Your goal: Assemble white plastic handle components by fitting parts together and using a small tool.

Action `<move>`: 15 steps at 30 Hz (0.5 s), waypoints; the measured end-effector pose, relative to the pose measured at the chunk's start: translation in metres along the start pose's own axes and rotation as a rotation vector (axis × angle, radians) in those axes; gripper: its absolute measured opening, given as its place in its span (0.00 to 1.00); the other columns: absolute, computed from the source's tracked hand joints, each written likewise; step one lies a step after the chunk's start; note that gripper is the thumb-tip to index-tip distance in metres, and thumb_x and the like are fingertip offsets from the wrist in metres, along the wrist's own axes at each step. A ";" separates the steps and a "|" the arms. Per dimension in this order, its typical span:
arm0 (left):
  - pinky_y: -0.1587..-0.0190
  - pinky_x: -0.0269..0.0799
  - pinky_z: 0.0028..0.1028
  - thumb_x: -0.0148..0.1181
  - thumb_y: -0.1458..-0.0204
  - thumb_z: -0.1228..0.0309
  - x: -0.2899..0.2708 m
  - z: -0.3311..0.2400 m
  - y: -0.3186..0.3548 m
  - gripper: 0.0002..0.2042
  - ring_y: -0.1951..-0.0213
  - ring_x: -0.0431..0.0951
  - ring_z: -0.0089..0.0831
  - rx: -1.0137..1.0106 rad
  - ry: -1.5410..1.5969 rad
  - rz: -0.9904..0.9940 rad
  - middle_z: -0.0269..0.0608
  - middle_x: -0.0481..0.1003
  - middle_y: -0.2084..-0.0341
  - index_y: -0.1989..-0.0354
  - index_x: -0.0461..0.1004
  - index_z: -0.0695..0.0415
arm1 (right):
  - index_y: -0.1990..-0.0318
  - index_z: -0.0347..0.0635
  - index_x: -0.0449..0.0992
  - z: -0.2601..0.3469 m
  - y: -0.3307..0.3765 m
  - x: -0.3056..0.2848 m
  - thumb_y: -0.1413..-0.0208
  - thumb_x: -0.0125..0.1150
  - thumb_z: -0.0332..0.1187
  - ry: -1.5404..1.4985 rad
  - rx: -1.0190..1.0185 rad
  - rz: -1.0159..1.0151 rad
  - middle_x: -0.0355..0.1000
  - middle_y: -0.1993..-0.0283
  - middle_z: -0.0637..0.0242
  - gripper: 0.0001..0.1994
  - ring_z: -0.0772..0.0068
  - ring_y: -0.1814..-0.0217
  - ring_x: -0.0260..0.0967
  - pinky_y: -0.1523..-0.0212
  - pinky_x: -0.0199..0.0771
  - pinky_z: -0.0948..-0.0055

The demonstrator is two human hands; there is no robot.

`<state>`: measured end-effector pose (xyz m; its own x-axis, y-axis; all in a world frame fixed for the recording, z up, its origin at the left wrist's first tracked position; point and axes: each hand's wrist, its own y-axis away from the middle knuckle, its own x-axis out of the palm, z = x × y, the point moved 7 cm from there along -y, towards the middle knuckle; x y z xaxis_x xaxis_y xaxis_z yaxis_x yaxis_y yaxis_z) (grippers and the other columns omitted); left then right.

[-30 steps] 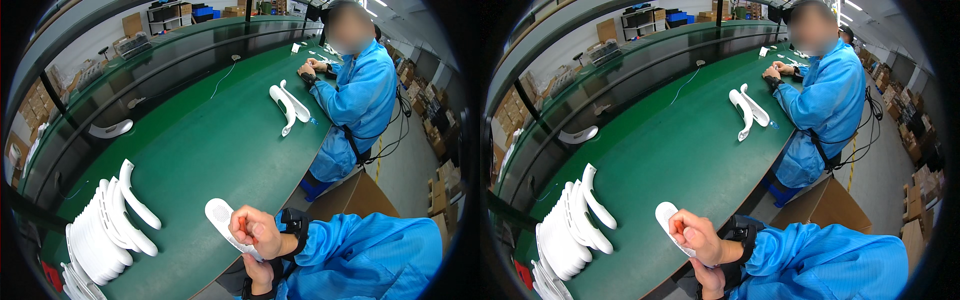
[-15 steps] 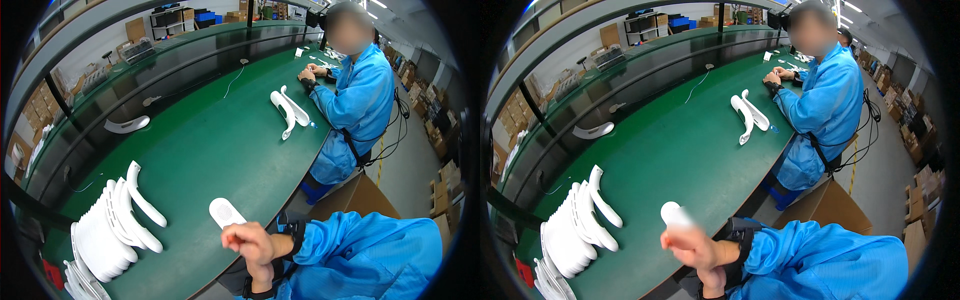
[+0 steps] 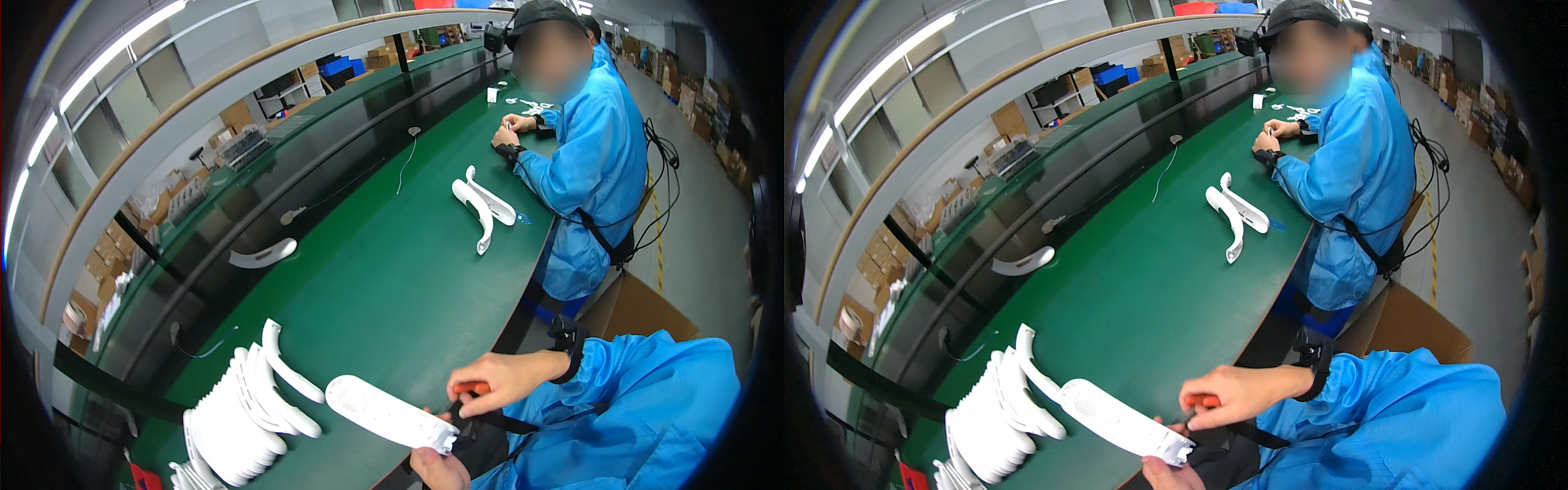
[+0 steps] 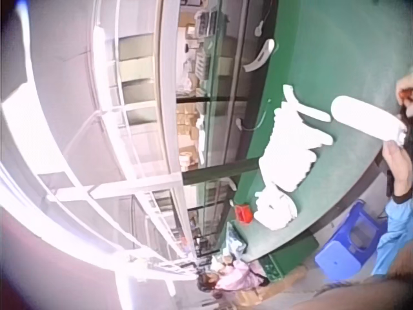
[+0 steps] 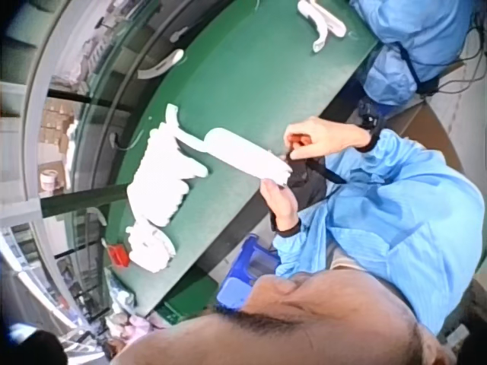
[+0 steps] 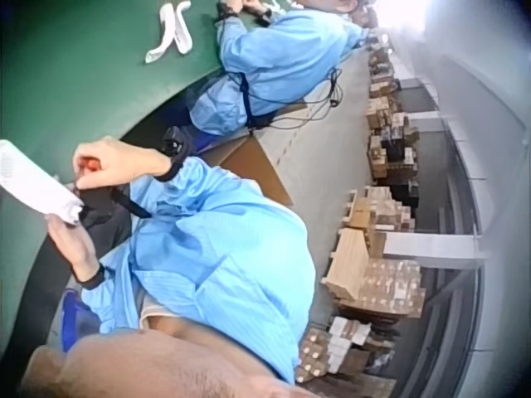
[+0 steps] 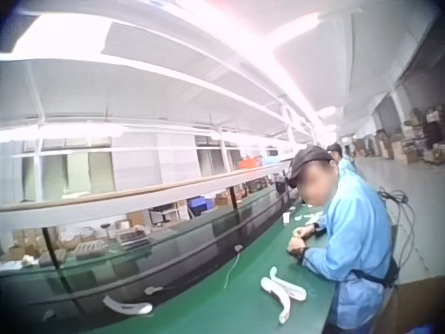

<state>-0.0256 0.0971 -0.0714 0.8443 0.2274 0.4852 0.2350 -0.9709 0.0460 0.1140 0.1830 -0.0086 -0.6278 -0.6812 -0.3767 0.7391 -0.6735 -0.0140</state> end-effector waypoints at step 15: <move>0.59 0.73 0.36 0.38 0.36 0.53 -0.039 -0.016 -0.053 0.25 0.63 0.77 0.37 -0.048 -0.048 -0.169 0.51 0.75 0.63 0.56 0.69 0.68 | 0.55 0.38 0.72 0.017 -0.035 0.039 0.44 0.59 0.37 -0.211 0.003 0.142 0.72 0.70 0.65 0.14 0.80 0.68 0.66 0.65 0.69 0.74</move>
<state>-0.0781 0.1385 -0.0789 0.8171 0.3900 0.4246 0.3536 -0.9207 0.1651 0.0590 0.1752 -0.0071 -0.5547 -0.8139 -0.1731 0.8232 -0.5670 0.0284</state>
